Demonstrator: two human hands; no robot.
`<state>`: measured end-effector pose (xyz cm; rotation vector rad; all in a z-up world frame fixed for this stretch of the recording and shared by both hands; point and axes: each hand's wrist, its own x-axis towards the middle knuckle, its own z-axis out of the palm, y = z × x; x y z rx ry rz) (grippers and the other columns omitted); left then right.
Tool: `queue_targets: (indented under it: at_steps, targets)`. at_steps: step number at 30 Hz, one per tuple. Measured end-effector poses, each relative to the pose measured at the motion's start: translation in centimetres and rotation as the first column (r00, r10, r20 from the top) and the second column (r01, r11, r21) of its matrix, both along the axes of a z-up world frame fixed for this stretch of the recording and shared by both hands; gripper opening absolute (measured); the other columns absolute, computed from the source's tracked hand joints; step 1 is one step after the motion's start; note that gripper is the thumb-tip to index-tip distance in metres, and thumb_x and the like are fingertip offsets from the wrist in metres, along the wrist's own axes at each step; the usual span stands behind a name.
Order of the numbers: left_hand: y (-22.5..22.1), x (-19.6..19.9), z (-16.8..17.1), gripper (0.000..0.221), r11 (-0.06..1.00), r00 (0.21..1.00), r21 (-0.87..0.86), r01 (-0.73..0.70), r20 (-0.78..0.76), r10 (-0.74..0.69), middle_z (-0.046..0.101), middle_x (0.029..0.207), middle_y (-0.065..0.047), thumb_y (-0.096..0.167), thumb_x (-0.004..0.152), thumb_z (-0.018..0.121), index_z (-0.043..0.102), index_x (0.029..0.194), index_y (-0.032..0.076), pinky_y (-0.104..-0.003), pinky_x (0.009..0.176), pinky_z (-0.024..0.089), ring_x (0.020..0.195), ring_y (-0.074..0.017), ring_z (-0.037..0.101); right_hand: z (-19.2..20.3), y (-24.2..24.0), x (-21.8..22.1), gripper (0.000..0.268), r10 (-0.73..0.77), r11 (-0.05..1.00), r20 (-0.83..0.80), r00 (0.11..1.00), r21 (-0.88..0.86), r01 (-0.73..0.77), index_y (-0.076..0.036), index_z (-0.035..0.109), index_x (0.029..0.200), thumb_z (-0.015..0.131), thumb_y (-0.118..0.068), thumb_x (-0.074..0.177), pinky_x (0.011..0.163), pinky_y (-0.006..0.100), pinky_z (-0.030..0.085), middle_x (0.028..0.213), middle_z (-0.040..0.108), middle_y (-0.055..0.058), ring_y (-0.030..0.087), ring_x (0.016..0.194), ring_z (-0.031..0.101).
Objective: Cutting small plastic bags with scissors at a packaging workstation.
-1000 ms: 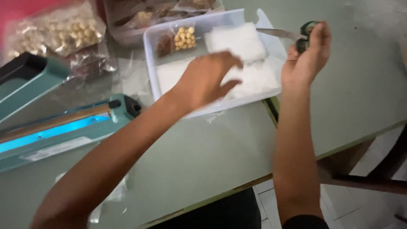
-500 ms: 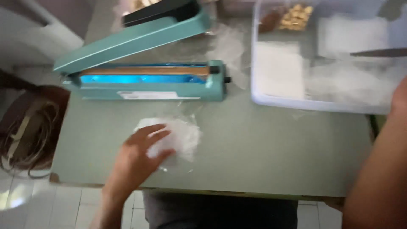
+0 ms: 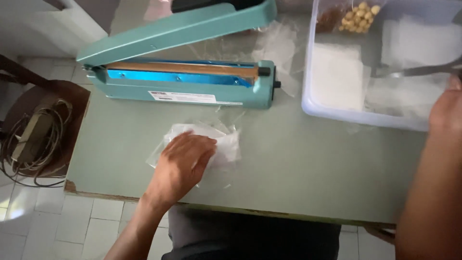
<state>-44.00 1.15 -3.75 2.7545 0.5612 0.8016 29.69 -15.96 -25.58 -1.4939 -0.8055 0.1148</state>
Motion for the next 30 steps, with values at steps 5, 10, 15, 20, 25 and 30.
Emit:
queue_targets:
  at_steps: [5, 10, 15, 20, 25, 30]
  targets:
    - [-1.0, 5.1, 3.3, 0.021, 0.435, 0.943, -0.888, 0.151, 0.261, 0.205, 0.080, 0.084, -0.014, 0.010, 0.102, 0.057, 0.036, 0.101, 0.010, -0.027, 0.055, 0.059, 0.059, -0.0222, 0.076, 17.3, 5.5, -20.6, 0.025, 0.019, 0.868, -0.405, 0.914, 0.460, 0.185, -0.013, 0.081, 0.123, 0.084, -0.025, 0.101, 0.093, 0.030, 0.049, 0.100, 0.069, 0.001, 0.011, 0.097, 0.062]
    - [1.6, 10.1, 3.6, 0.022, 0.333, 0.937, -0.876, 0.350, 0.319, -0.144, 0.071, 0.086, -0.010, -0.004, 0.095, 0.038, 0.053, 0.104, 0.009, -0.028, 0.056, 0.058, 0.070, -0.0178, 0.072, 21.5, 6.6, -27.7, 0.022, 0.155, 0.893, -0.120, 0.981, 0.441, -0.088, -0.014, 0.063, 0.121, 0.074, -0.028, 0.107, 0.066, 0.027, 0.034, 0.091, 0.055, 0.003, 0.012, 0.080, 0.050]
    - [3.8, 12.5, 3.2, 0.034, 0.213, 0.910, -0.909, 0.359, 0.291, -0.294, 0.072, 0.131, -0.008, 0.003, 0.106, 0.042, 0.070, 0.125, 0.005, -0.032, 0.084, 0.060, 0.107, -0.0230, 0.076, 23.0, 6.6, -30.4, 0.019, 0.277, 0.918, -0.233, 0.932, 0.352, -0.184, -0.018, 0.061, 0.117, 0.069, -0.033, 0.107, 0.041, 0.023, 0.032, 0.091, 0.057, -0.001, 0.007, 0.064, 0.046]
    - [3.8, 11.9, 2.7, 0.034, 0.462, 0.892, -0.763, 0.451, 0.395, -0.219, 0.076, 0.123, -0.010, -0.007, 0.095, 0.058, 0.069, 0.125, 0.006, -0.034, 0.106, 0.057, 0.117, -0.0210, 0.072, 24.4, 6.5, -31.3, 0.023, 0.233, 0.936, -0.437, 0.869, 0.342, -0.079, -0.019, 0.063, 0.111, 0.074, -0.036, 0.099, 0.035, 0.020, 0.026, 0.086, 0.054, -0.004, 0.003, 0.064, 0.046]
    - [3.4, 11.6, 0.7, 0.017, 0.729, 0.886, -0.569, 0.381, 0.449, -0.114, 0.068, 0.094, -0.005, 0.017, 0.090, 0.082, 0.077, 0.106, 0.013, -0.029, 0.075, 0.053, 0.083, -0.0153, 0.066, 25.2, 6.2, -33.5, 0.026, 0.231, 0.949, -0.316, 0.920, 0.282, -0.142, -0.019, 0.058, 0.115, 0.069, -0.040, 0.103, 0.036, 0.019, 0.026, 0.085, 0.048, -0.004, 0.004, 0.063, 0.041]
    - [3.4, 11.6, 1.1, 0.012, 0.861, 0.889, -0.432, 0.269, 0.455, -0.049, 0.038, 0.087, 0.001, 0.025, 0.091, 0.080, 0.074, 0.087, 0.016, -0.032, 0.076, 0.037, 0.083, -0.0176, 0.043, 24.1, 7.0, -35.3, 0.031, 0.205, 0.972, -0.303, 0.930, 0.173, -0.158, -0.018, 0.055, 0.113, 0.068, -0.044, 0.102, 0.034, 0.022, 0.028, 0.084, 0.048, -0.002, 0.007, 0.051, 0.032]
